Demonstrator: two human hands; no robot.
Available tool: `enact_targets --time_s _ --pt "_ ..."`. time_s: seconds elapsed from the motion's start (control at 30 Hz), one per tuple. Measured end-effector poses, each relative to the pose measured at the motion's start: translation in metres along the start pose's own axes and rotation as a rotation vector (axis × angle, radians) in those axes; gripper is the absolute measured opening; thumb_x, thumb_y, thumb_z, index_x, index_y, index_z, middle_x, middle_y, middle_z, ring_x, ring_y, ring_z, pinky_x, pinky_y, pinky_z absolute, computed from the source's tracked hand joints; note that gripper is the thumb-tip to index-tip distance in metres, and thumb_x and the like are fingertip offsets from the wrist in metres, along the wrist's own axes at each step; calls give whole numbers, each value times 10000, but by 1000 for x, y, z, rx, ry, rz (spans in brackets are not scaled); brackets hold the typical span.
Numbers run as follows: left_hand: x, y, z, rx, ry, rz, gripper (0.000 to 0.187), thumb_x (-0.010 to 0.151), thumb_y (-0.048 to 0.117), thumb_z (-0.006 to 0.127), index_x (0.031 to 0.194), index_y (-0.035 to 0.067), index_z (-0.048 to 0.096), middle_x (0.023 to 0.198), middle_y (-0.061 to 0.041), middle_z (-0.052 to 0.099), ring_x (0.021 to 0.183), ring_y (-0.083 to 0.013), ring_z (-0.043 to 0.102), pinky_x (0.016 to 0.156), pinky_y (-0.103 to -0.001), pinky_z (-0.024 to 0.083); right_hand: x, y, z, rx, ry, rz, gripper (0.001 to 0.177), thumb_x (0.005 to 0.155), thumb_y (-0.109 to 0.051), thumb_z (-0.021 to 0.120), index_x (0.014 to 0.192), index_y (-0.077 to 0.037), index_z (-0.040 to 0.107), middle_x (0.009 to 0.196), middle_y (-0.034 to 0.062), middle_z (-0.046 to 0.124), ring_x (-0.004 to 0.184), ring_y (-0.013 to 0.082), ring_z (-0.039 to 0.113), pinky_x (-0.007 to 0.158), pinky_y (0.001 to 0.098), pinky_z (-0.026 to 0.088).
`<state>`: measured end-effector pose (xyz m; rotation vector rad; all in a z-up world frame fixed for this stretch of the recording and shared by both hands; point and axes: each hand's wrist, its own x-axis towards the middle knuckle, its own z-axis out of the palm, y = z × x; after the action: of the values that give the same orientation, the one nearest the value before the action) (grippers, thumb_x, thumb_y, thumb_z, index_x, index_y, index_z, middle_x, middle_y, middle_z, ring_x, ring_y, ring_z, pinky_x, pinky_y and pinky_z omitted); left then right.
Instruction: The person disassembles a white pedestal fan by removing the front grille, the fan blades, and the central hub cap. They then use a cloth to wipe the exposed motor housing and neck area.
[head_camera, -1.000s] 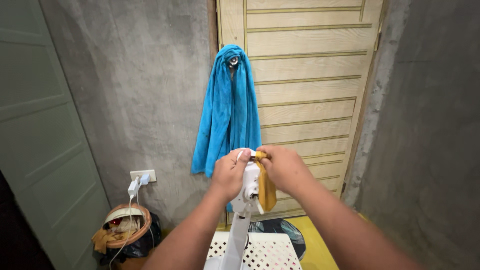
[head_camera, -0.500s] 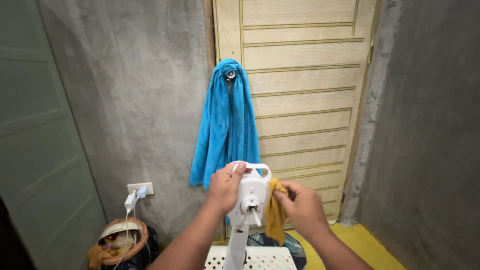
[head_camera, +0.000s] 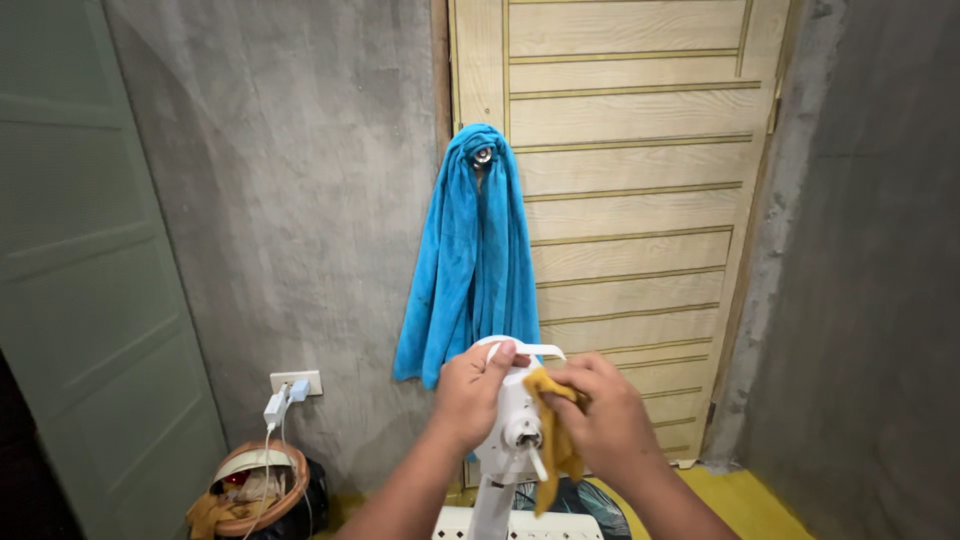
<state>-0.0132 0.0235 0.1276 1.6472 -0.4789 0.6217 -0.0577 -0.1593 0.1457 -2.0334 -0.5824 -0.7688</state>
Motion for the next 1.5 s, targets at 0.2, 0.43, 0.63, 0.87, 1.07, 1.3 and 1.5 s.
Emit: enact_targets --time_s 0.2,0.43,0.63,0.87,1.07,1.3,1.5 --pt "0 -1 3 -53 19 2 405 997 367 568 1014 12 763 924 -57 806 857 -124 734 808 -282 568 4 9 -2 -312 220 -377 261 689 -178 881 870 -98 710 1087 128 625 953 333 652 805 393 528" --pt "-6 2 -4 -56 -10 53 426 1024 366 559 1034 -6 766 989 -76 797 901 -129 727 824 -283 558 33 -8 -9 89 -207 122 642 764 -207 863 1334 -125 578 1228 72 722 1029 201 757 881 319 607" --pt "-3 7 2 -52 -61 40 426 1020 377 547 1054 7 755 961 -77 805 894 -120 743 820 -275 568 38 -9 -28 17 -409 7 612 758 -155 825 1341 -143 639 1220 66 728 1079 199 719 917 328 582" --pt "-7 6 0 -82 -42 6 421 1013 381 569 1068 10 761 976 -78 804 895 -120 723 815 -280 563 36 -23 -28 -130 -409 58 632 756 -164 842 1357 -172 646 1178 77 708 1055 227 700 914 333 573" --pt "-6 10 -1 -67 -45 33 431 1024 383 556 1082 1 747 980 -79 799 906 -124 730 833 -280 560 42 -14 -32 -105 -437 -95 585 771 -118 803 1333 -144 643 1166 84 730 1055 217 698 929 342 553" --pt "-8 13 3 -10 -37 40 417 1015 379 550 1063 21 759 971 -74 807 890 -124 741 806 -290 566 32 -22 -28 -109 -353 142 472 790 -202 841 1239 -157 702 1073 73 774 960 190 732 879 313 574" --pt "-8 10 -3 -17 -27 30 430 1011 384 556 1045 14 772 990 -73 801 896 -129 725 812 -292 559 34 -19 -27 -1 -387 62 514 774 -155 816 1266 -162 668 1055 51 765 934 172 737 852 313 586"
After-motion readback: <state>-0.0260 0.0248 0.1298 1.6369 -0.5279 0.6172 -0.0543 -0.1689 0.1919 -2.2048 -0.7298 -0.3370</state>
